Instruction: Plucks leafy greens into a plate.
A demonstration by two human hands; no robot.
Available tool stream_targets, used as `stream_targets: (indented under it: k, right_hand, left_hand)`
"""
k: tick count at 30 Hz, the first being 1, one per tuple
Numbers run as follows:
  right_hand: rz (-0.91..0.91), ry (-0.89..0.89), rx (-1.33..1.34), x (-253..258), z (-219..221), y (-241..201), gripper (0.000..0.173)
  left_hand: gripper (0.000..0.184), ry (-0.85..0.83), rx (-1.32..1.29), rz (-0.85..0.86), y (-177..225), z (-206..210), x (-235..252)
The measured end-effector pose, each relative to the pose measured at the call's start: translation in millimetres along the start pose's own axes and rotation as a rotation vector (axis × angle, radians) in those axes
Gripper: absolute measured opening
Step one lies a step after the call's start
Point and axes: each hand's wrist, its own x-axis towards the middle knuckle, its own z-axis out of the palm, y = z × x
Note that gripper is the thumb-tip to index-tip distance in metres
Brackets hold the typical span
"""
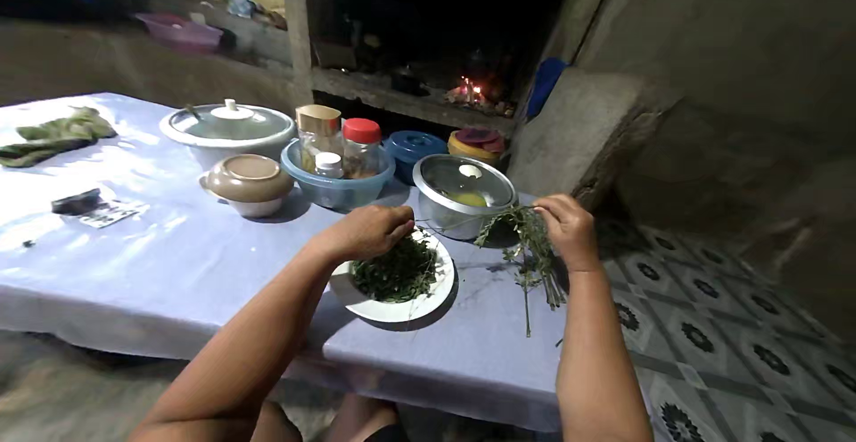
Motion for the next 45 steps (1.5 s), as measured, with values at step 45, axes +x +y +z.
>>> stream_targets:
  k: [45]
  right_hand:
    - [0.093,-0.011,0.031,-1.9,27.6,-11.4,0.014]
  left_hand:
    - [0.025,0.146,-0.590,0.001,1.5,4.4,-3.9]
